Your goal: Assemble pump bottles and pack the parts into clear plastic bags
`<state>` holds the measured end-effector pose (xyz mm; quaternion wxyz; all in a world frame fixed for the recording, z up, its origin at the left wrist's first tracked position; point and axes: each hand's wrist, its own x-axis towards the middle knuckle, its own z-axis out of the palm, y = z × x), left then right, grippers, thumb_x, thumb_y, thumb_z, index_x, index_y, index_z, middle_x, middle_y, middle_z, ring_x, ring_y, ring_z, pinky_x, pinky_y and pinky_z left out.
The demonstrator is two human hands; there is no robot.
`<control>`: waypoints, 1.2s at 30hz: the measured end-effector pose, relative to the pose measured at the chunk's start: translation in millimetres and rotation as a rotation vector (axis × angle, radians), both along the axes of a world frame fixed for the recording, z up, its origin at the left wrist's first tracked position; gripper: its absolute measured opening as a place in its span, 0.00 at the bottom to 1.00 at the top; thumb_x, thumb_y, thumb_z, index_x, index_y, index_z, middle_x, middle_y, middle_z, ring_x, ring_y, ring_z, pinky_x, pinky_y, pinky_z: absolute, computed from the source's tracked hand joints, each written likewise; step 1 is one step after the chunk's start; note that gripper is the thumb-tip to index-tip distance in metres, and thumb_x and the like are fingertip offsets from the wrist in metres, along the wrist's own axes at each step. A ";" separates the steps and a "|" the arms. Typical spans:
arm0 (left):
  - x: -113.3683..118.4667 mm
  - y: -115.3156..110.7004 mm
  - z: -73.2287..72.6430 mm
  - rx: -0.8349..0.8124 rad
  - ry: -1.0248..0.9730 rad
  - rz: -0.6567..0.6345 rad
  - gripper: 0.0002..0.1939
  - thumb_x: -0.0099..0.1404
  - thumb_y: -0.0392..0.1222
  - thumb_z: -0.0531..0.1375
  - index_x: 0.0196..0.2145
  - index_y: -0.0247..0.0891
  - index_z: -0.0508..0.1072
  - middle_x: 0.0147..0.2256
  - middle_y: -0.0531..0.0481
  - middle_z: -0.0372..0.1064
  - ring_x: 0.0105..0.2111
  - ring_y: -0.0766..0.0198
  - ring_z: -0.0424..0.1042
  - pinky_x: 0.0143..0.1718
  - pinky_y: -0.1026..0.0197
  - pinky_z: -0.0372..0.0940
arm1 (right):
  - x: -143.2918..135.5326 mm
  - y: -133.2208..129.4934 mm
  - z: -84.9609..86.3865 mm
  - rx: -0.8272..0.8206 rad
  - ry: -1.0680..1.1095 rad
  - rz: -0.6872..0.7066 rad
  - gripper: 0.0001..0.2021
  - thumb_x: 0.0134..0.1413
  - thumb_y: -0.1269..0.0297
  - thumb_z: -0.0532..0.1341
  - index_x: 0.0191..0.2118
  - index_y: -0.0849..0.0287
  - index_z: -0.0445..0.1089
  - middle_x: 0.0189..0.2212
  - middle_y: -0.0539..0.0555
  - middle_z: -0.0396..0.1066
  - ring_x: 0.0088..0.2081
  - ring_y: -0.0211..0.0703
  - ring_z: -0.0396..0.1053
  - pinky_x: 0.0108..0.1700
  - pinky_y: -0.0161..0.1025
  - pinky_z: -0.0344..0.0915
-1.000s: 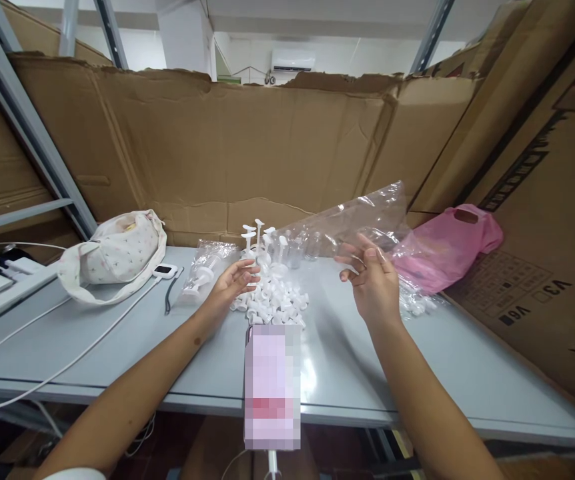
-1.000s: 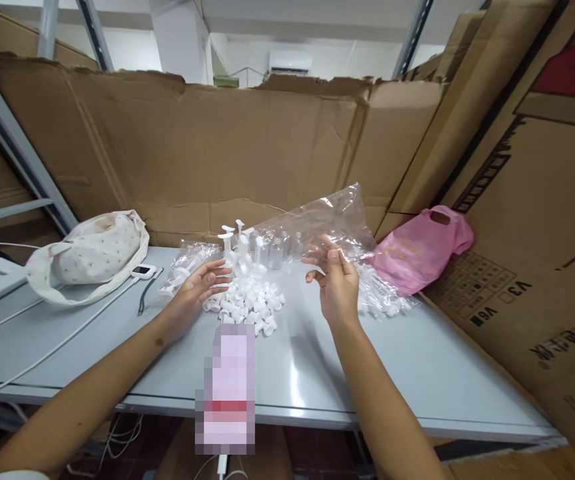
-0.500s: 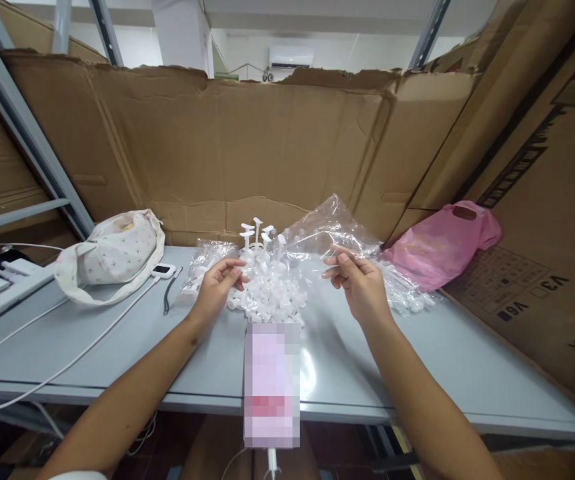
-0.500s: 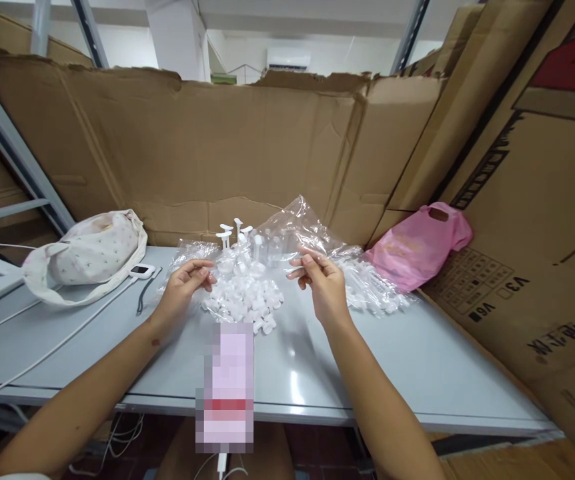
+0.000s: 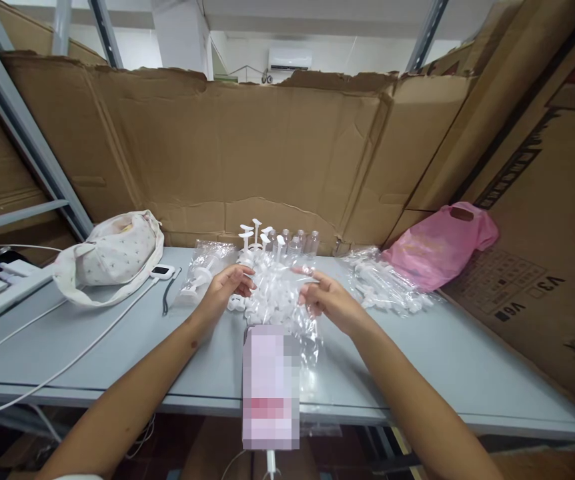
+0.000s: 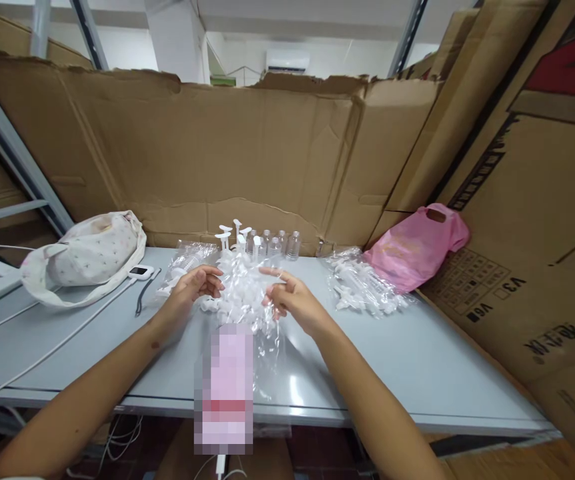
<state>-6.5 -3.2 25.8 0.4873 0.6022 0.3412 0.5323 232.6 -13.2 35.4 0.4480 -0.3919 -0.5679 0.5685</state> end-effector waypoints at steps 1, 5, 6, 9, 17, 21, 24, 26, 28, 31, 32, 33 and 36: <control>0.3 0.0 0.0 0.001 0.010 0.023 0.21 0.61 0.59 0.55 0.36 0.37 0.71 0.28 0.50 0.70 0.29 0.65 0.68 0.35 0.61 0.63 | -5.5 -1.7 -2.8 0.009 -0.033 0.059 0.25 0.46 0.65 0.62 0.53 0.58 0.65 0.19 0.45 0.67 0.19 0.33 0.62 0.19 0.30 0.56; 0.6 1.0 0.6 0.010 0.096 0.149 0.14 0.62 0.51 0.57 0.29 0.37 0.69 0.24 0.53 0.67 0.28 0.66 0.65 0.34 0.63 0.59 | -19.4 -4.3 -8.8 0.024 -0.137 0.205 0.24 0.47 0.61 0.63 0.52 0.57 0.65 0.21 0.46 0.69 0.18 0.32 0.63 0.20 0.31 0.53; 0.8 1.0 0.7 0.009 0.114 0.155 0.13 0.63 0.50 0.57 0.28 0.37 0.69 0.24 0.53 0.67 0.27 0.66 0.65 0.34 0.63 0.59 | -20.6 -3.7 -8.9 0.030 -0.143 0.190 0.23 0.47 0.59 0.64 0.50 0.57 0.66 0.23 0.47 0.70 0.19 0.32 0.63 0.20 0.31 0.52; 2.6 -0.6 1.0 0.007 0.145 0.118 0.13 0.63 0.50 0.56 0.28 0.37 0.69 0.23 0.53 0.67 0.27 0.65 0.64 0.33 0.62 0.58 | -20.4 0.8 -8.8 0.058 -0.080 0.034 0.17 0.47 0.53 0.64 0.38 0.59 0.67 0.23 0.48 0.70 0.19 0.32 0.63 0.19 0.31 0.49; 9.7 -2.2 -0.2 0.017 0.167 0.196 0.13 0.60 0.50 0.59 0.29 0.37 0.72 0.20 0.55 0.62 0.25 0.66 0.62 0.32 0.62 0.59 | -13.3 16.3 -15.0 0.150 -0.038 -0.210 0.15 0.44 0.52 0.65 0.24 0.59 0.65 0.15 0.44 0.62 0.16 0.31 0.57 0.21 0.33 0.53; 9.2 2.2 -4.0 0.055 0.156 0.255 0.13 0.59 0.50 0.60 0.31 0.37 0.73 0.23 0.54 0.63 0.25 0.67 0.61 0.31 0.63 0.59 | -12.7 18.2 -15.2 0.205 -0.037 -0.238 0.14 0.45 0.53 0.64 0.24 0.59 0.66 0.17 0.44 0.62 0.17 0.31 0.58 0.22 0.33 0.54; 6.0 6.6 -8.4 0.085 0.166 0.234 0.13 0.60 0.50 0.59 0.34 0.38 0.72 0.23 0.55 0.62 0.25 0.67 0.63 0.31 0.63 0.60 | -12.9 17.0 -16.5 0.217 -0.035 -0.227 0.14 0.46 0.52 0.64 0.26 0.59 0.67 0.17 0.44 0.62 0.17 0.32 0.59 0.22 0.33 0.55; 2.9 9.4 -10.5 0.123 0.184 0.216 0.12 0.60 0.50 0.59 0.36 0.39 0.71 0.24 0.54 0.63 0.27 0.65 0.65 0.32 0.63 0.60 | -13.3 16.3 -18.8 0.228 -0.041 -0.207 0.14 0.46 0.52 0.64 0.26 0.59 0.67 0.16 0.45 0.63 0.18 0.32 0.59 0.23 0.34 0.56; 0.3 10.7 -10.8 0.173 0.246 0.212 0.11 0.61 0.49 0.58 0.35 0.39 0.70 0.27 0.52 0.65 0.30 0.63 0.67 0.34 0.62 0.61 | -14.5 15.8 -21.7 0.240 -0.053 -0.180 0.15 0.46 0.51 0.64 0.26 0.58 0.66 0.17 0.45 0.63 0.18 0.33 0.59 0.23 0.34 0.57; -0.3 8.4 -8.4 0.307 0.466 0.219 0.08 0.62 0.46 0.57 0.31 0.39 0.70 0.32 0.50 0.69 0.35 0.61 0.68 0.41 0.58 0.60 | -18.3 14.5 -25.5 0.253 -0.086 -0.134 0.15 0.46 0.51 0.64 0.27 0.58 0.67 0.18 0.46 0.64 0.19 0.34 0.60 0.23 0.34 0.58; 0.7 6.6 -7.4 0.368 0.555 0.222 0.08 0.62 0.45 0.56 0.30 0.40 0.70 0.32 0.50 0.70 0.36 0.60 0.68 0.43 0.56 0.60 | -20.0 13.8 -26.5 0.258 -0.102 -0.121 0.15 0.45 0.51 0.64 0.27 0.58 0.67 0.18 0.46 0.65 0.19 0.34 0.61 0.24 0.34 0.59; 2.3 4.6 -6.4 0.425 0.635 0.220 0.07 0.63 0.44 0.56 0.31 0.41 0.71 0.34 0.50 0.71 0.38 0.59 0.68 0.45 0.55 0.58 | -21.9 12.8 -27.2 0.266 -0.124 -0.107 0.14 0.45 0.51 0.65 0.27 0.58 0.67 0.19 0.46 0.65 0.19 0.34 0.61 0.24 0.35 0.58; 9.3 -1.4 -5.0 0.525 0.787 0.184 0.07 0.64 0.43 0.55 0.33 0.42 0.71 0.35 0.51 0.73 0.40 0.57 0.68 0.47 0.52 0.56 | -28.4 8.7 -29.4 0.313 -0.195 -0.059 0.14 0.46 0.52 0.64 0.27 0.58 0.68 0.18 0.46 0.63 0.20 0.35 0.60 0.24 0.34 0.56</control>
